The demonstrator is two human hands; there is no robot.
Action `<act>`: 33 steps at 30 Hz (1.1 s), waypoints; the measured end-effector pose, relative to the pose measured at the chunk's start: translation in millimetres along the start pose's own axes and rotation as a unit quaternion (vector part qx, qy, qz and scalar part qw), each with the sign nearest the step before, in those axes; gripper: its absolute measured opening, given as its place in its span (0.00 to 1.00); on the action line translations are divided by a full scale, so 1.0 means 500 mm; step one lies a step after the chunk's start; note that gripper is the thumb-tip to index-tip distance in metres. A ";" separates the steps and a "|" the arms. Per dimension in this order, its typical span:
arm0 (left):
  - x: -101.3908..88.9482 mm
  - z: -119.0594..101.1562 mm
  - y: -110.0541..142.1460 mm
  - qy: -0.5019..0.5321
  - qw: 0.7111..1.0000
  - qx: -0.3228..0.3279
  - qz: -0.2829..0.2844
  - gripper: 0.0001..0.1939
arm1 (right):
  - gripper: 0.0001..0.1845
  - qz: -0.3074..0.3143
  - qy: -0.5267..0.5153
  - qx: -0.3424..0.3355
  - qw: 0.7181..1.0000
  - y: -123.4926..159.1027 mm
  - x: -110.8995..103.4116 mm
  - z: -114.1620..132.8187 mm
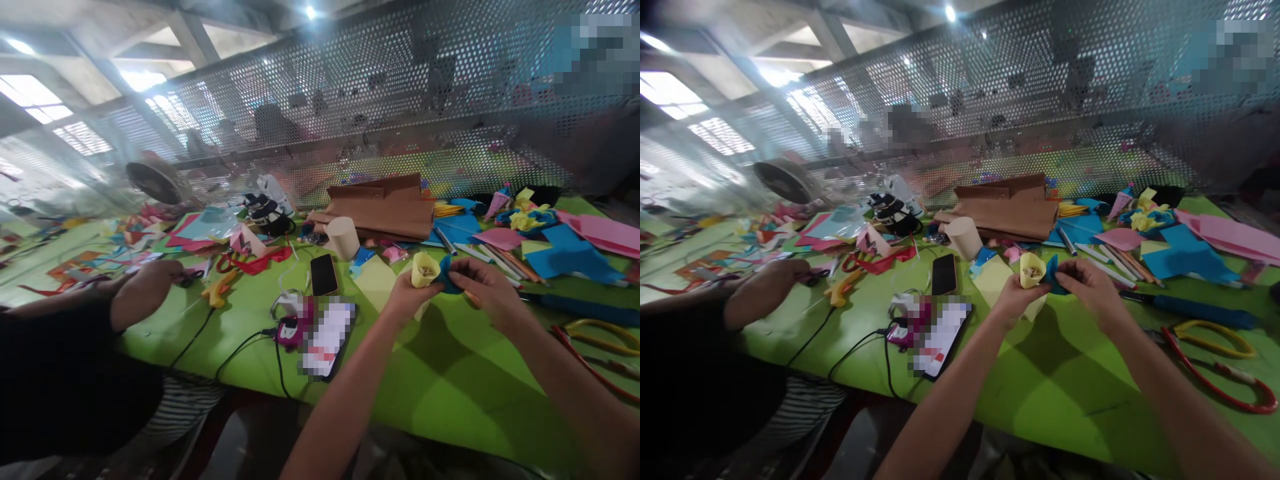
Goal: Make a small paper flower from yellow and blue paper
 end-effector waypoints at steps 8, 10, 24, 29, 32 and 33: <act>-0.012 0.006 0.001 -0.024 1.000 -0.006 -0.009 0.25 | 0.23 0.080 0.016 -0.010 0.997 0.005 0.034 0.036; -0.010 0.009 0.003 -0.022 1.000 -0.017 -0.002 0.26 | 0.23 0.088 0.024 -0.009 0.996 0.006 0.034 0.044; 0.017 0.010 0.010 -0.050 0.996 -0.039 0.065 0.29 | 0.18 -0.013 0.092 -0.048 0.995 0.007 -0.055 0.069; 0.034 0.025 0.015 -0.094 0.987 -0.064 0.117 0.30 | 0.15 -0.022 0.028 -0.058 0.998 0.022 -0.079 0.090; 0.048 0.029 0.019 -0.090 0.983 -0.063 0.149 0.30 | 0.14 0.034 0.064 -0.081 0.994 0.023 -0.044 0.091; 0.051 0.029 0.020 -0.092 0.982 -0.061 0.155 0.30 | 0.14 0.045 0.081 -0.091 0.992 0.023 -0.034 0.091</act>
Point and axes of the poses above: each hand's wrist, its own y-axis away from the middle knuckle, its own x-axis out of the palm, z = x × y, the point moved 10 cm from there along -y, towards the middle knuckle, and after that the axes turned 5 degrees about z, right-handed, at the moved point
